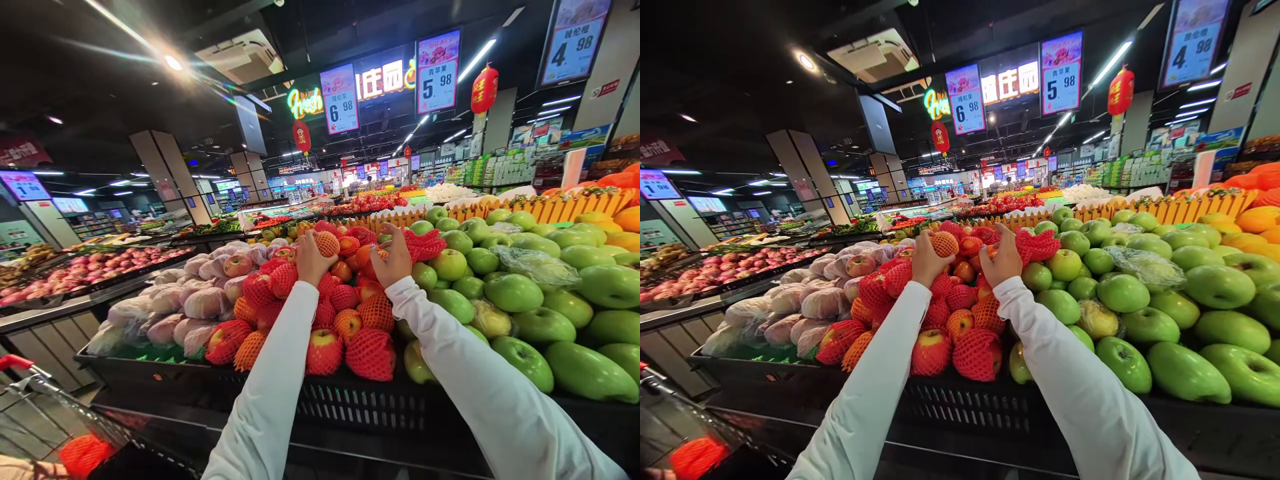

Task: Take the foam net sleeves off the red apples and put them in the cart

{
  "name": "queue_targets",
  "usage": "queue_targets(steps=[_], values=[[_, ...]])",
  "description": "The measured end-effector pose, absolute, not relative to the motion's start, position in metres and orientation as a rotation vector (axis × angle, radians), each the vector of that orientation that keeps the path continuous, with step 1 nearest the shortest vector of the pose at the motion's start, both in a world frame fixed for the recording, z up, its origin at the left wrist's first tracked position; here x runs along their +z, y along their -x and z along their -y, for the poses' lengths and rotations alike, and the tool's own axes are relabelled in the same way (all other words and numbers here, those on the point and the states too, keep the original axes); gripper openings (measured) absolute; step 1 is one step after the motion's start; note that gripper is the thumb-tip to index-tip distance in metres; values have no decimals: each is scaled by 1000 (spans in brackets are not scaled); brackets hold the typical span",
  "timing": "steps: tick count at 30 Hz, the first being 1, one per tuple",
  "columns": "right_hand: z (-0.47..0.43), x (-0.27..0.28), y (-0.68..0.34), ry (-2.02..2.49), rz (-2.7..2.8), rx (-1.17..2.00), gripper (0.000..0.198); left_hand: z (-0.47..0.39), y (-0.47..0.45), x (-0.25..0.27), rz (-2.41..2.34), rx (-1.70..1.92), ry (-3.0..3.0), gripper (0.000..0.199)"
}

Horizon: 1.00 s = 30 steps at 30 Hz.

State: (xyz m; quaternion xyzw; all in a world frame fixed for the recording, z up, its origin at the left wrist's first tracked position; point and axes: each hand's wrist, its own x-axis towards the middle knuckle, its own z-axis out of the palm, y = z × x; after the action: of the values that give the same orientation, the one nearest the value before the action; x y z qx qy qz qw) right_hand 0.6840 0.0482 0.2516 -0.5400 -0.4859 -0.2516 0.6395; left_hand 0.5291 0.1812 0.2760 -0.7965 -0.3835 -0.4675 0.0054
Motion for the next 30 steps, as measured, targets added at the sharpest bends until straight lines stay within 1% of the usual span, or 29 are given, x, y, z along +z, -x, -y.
queue_targets(steps=[2, 4, 7, 10, 14, 16, 19, 21, 23, 26, 27, 30], values=[[-48, 252, -685, 1232, 1117, -563, 55, -180, -520, 286, 1246, -1626, 2321, 71], [-48, 252, -684, 1240, 1121, -560, 55, -181, -508, 295, 1350, -1685, 2167, 70], [-47, 253, -683, 1255, 1120, -556, 54, -187, -491, 301, 1620, -1658, 2005, 74], [-46, 253, -681, 1260, 1122, -550, 53, -195, -484, 298, 1913, -1599, 1968, 80], [-46, 253, -682, 1257, 1127, -529, 53, -203, -487, 294, 2080, -1572, 1957, 87], [-45, 253, -682, 1256, 1123, -520, 53, -207, -490, 293, 2101, -1535, 1989, 84], [-45, 253, -682, 1254, 1119, -522, 53, -212, -491, 292, 2094, -1419, 2027, 68], [-46, 253, -682, 1259, 1124, -522, 54, -215, -492, 291, 2098, -1342, 2066, 64], [-45, 253, -681, 1267, 1127, -517, 54, -216, -493, 290, 2098, -1287, 2126, 71], [-45, 253, -680, 1280, 1126, -503, 53, -215, -497, 290, 2113, -1244, 2121, 90], [-45, 254, -680, 1284, 1126, -502, 53, -214, -497, 290, 2122, -1237, 2110, 94], [-44, 254, -680, 1290, 1126, -505, 53, -208, -498, 292, 2137, -1251, 2105, 93]])
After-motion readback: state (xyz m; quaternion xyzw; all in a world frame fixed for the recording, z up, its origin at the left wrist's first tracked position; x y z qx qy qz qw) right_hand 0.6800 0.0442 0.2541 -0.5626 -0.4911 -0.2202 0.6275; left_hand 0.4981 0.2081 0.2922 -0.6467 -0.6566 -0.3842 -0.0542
